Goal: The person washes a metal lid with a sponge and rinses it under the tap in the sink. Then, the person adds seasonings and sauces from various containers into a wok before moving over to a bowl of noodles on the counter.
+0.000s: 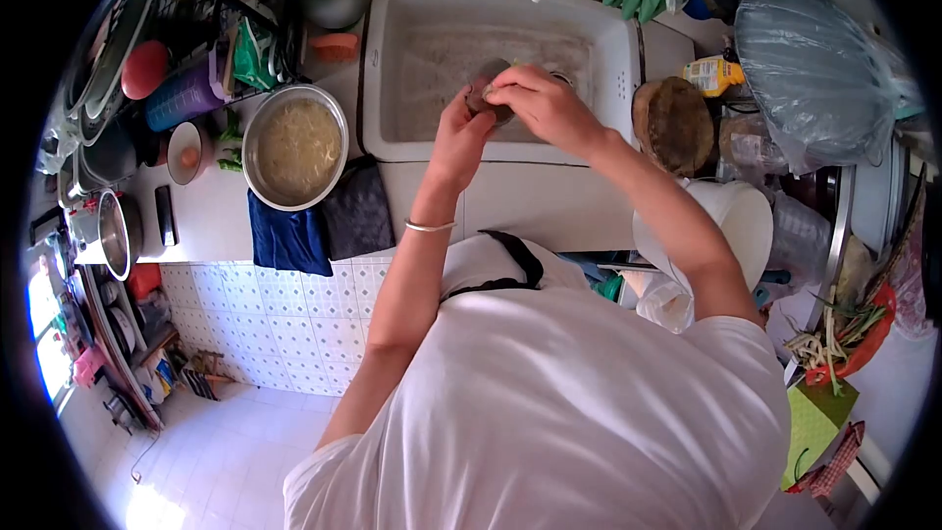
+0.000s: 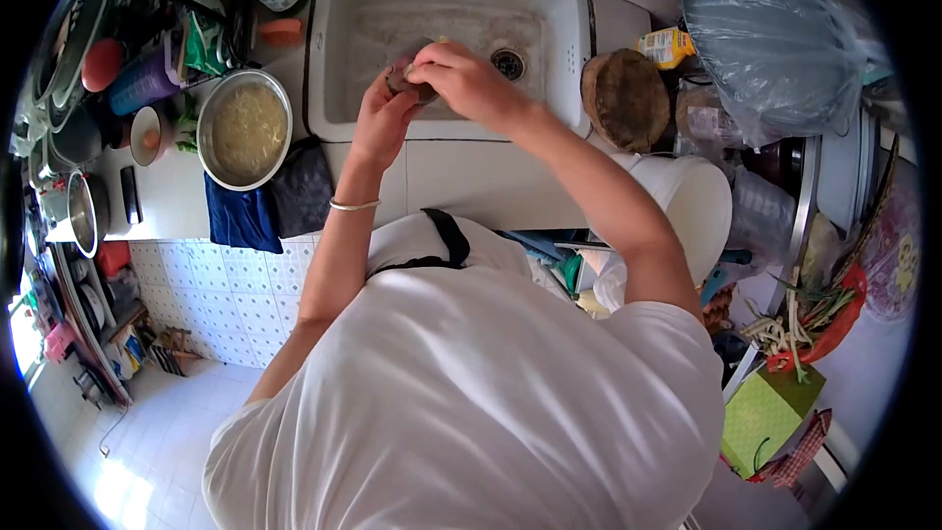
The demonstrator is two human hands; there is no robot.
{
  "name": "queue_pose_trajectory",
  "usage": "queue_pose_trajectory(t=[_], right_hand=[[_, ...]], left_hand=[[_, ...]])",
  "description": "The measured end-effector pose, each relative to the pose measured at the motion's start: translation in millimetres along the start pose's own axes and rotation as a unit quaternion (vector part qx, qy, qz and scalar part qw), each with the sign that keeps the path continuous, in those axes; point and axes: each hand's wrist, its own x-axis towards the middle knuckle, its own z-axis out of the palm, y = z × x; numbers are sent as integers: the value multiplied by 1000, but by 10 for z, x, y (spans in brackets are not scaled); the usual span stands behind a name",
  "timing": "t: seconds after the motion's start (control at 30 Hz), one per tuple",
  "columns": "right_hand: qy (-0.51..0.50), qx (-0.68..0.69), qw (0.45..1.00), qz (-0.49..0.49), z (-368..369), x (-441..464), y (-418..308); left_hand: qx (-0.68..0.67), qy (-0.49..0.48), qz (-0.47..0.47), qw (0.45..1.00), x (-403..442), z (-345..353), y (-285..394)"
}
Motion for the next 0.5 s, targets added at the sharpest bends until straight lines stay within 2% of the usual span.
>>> queue_pose_trajectory(t=[0.03, 0.1, 0.13, 0.17, 0.2, 0.23, 0.27, 0.3, 0.33, 0.37, 0.4, 0.43, 0.47, 0.5], right_hand=[[0, -1, 1000, -1, 38, 14, 4], [75, 55, 979, 180, 186, 31, -6], [72, 54, 980, 179, 238, 44, -1], [126, 152, 950, 242, 300, 49, -8], [179, 248, 903, 302, 338, 67, -23], [179, 248, 903, 303, 355, 83, -26], [188, 303, 870, 340, 361, 97, -25], [195, 356, 832, 378, 360, 101, -38], [195, 356, 832, 379, 345, 106, -41], [180, 226, 913, 288, 324, 107, -46], [160, 91, 964, 190, 307, 103, -60], [160, 91, 964, 190, 252, 102, -43], [80, 30, 993, 82, 166, 79, -4], [-4, -31, 999, -26, 101, 37, 27]], left_hand=[[45, 12, 26, 999, 25, 4, -8], [85, 26, 54, 995, 67, 5, -44], [146, 36, 98, 984, 94, -11, -59], [208, 46, 139, 967, 95, -36, -76], [208, 49, 138, 967, 86, -35, -48], [256, 65, 134, 955, 89, -35, -16], [302, 81, 128, 941, 89, -30, 11], [301, 81, 125, 942, 86, -31, 17], [259, 91, 122, 954, 102, -30, 28], [216, 101, 119, 964, 102, -30, 34], [217, 102, 117, 964, 77, -67, 37], [214, 53, 86, 972, 67, -123, 56], [210, 5, 56, 976, 58, -164, 60], [209, 6, 54, 976, 38, -195, 31]])
